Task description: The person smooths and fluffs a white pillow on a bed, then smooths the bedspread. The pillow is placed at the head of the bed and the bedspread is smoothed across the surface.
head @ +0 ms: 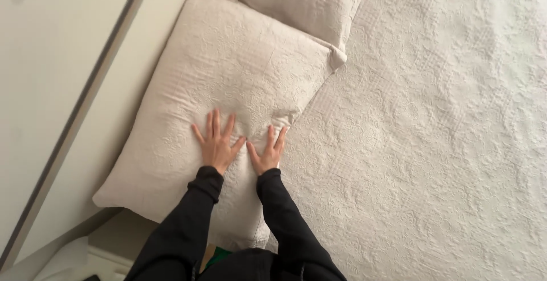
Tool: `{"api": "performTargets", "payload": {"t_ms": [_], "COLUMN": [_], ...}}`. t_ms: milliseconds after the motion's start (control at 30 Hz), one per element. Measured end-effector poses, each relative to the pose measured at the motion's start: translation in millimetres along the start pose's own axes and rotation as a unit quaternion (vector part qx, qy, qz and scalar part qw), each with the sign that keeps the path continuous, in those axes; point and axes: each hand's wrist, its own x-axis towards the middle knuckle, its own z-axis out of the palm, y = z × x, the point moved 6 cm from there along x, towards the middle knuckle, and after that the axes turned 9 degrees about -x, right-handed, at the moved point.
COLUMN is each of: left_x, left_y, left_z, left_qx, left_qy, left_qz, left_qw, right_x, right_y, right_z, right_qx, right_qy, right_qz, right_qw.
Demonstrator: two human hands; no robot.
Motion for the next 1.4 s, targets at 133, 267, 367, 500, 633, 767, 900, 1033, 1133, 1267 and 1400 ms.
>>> {"api": "performTargets", "payload": {"t_ms": [133, 267, 367, 500, 633, 767, 900, 1033, 1133, 1267, 1400], "left_x": [10, 1, -15, -28, -12, 9, 3, -20, -48, -76, -103], "left_y": [-2, 1, -2, 13, 20, 18, 29, 36, 42, 53, 66], "left_z": [4, -4, -10, -9, 6, 34, 23, 28, 36, 42, 56], "left_qx": [0.01, -0.006, -0.012, 0.029, 0.005, -0.015, 0.027, 0.063, 0.078, 0.098, 0.137], "left_qy": [-0.022, -0.001, 0.023, 0.05, 0.055, 0.009, 0.007, 0.003, -0.026, -0.046, -0.039], "left_qz": [-0.01, 0.031, 0.043, 0.055, 0.079, 0.062, 0.072, 0.061, 0.034, 0.002, -0.007], "left_qw": [1.0, 0.999, 0.999, 0.997, 0.995, 0.998, 0.997, 0.996, 0.996, 0.994, 0.99], "right_x": [2, -8, -31, -54, -26, -9, -15, -24, -42, -58, -73], "right_y": [1, -3, 1, 9, 16, 38, 14, -17, -17, 8, 31], "right_z": [6, -11, -13, 2, 18, 49, 19, -14, -10, -1, -22], "right_qx": [0.005, 0.025, 0.028, 0.007, 0.005, -0.03, -0.058, -0.215, -0.193, -0.144, -0.124], "right_qy": [0.039, 0.046, 0.005, 0.051, 0.13, 0.174, 0.157, 0.078, -0.002, -0.11, -0.133], "right_qz": [-0.009, -0.018, 0.047, 0.079, 0.043, -0.03, -0.016, -0.096, -0.195, -0.183, -0.223], "right_qw": [0.999, 0.998, 0.998, 0.996, 0.991, 0.984, 0.986, 0.969, 0.962, 0.966, 0.958]}}
